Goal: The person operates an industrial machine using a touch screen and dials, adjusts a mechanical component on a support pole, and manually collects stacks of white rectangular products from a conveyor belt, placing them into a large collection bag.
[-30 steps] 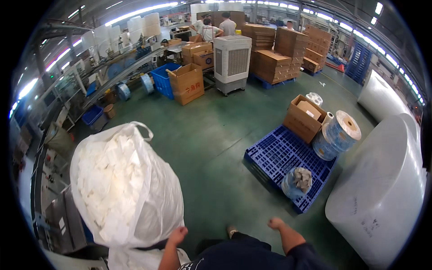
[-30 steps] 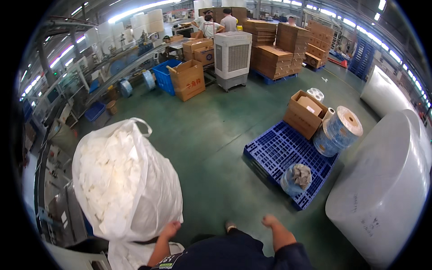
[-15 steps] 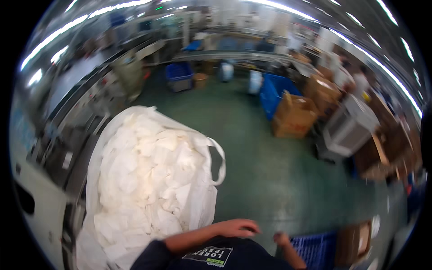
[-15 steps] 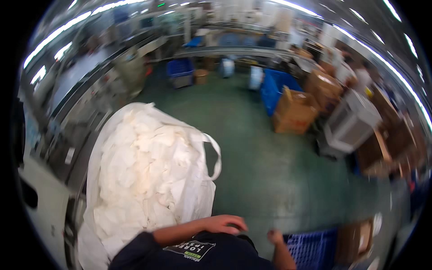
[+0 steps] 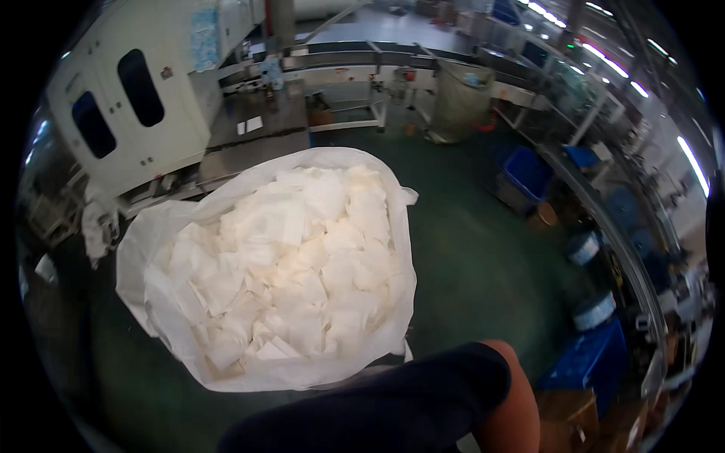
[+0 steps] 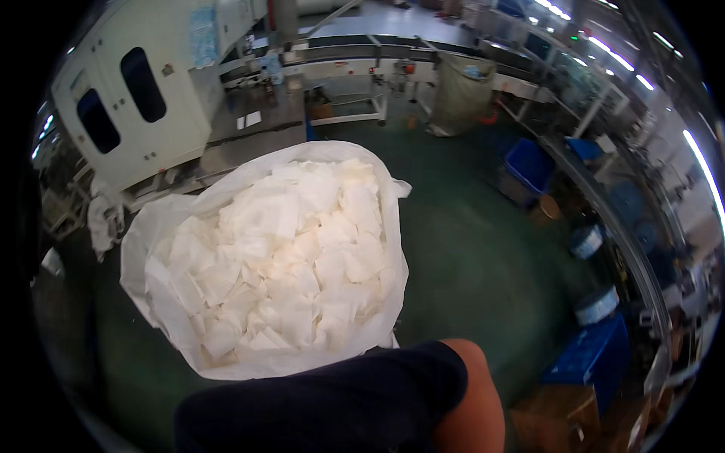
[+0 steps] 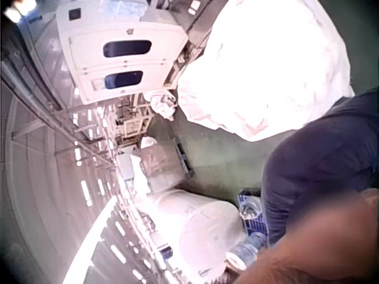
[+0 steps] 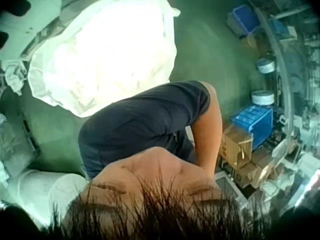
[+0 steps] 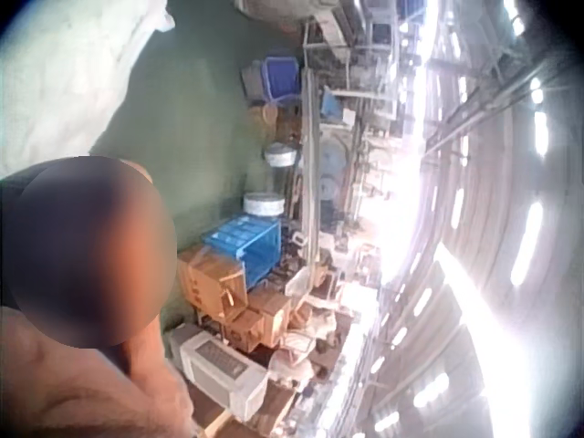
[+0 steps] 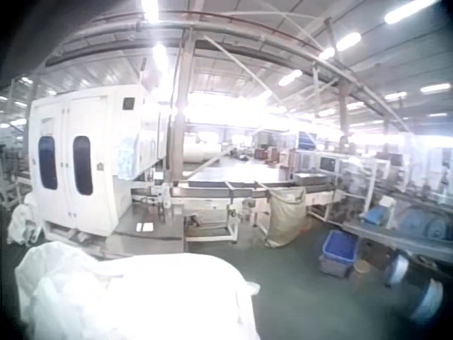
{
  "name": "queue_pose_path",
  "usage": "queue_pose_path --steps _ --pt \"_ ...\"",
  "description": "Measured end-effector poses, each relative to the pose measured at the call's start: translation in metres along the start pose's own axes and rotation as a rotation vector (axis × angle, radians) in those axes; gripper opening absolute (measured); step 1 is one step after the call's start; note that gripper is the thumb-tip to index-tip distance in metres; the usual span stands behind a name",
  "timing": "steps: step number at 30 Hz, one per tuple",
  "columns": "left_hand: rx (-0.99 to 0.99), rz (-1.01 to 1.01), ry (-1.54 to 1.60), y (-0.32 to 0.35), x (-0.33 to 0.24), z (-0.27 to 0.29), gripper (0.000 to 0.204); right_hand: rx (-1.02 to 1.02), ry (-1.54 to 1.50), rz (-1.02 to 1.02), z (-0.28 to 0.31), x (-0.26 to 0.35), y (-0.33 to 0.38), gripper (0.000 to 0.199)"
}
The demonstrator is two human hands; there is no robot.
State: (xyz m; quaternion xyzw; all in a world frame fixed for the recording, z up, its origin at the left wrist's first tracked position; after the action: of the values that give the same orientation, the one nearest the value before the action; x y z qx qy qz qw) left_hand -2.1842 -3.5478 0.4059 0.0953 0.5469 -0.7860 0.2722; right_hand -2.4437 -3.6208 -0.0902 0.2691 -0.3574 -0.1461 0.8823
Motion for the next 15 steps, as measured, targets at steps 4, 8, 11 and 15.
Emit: queue_pose_path --steps 4,8,11,15 --pt "-0.115 0.081 -0.123 0.038 0.046 0.150 0.040 -0.077 0.128 0.242 0.153 0.165 -0.176 0.017" --pt "-0.214 0.082 -0.232 0.114 0.069 0.284 0.041 -0.125 0.026 0.462 0.223 0.326 -0.324 0.012" --pt "-0.265 0.102 -0.312 0.181 0.081 0.388 0.042 -0.040 0.159 0.642 0.204 0.420 -0.414 0.013" --pt "-0.325 0.084 -0.345 0.245 0.071 0.533 0.043 0.146 0.292 0.492 0.151 0.484 -0.503 0.014"
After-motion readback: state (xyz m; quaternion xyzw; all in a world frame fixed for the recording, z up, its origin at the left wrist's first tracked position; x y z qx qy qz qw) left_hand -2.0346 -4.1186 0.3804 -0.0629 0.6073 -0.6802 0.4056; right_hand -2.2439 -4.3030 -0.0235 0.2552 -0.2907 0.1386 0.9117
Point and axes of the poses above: each hand's wrist, its own y-axis away from the middle knuckle, its own z-axis out of the back of the hand, x = y × z, the point moved 4 cm from there along -y, towards the middle knuckle, and after that the axes turned 6 degrees about -y, right-handed, at the moved point
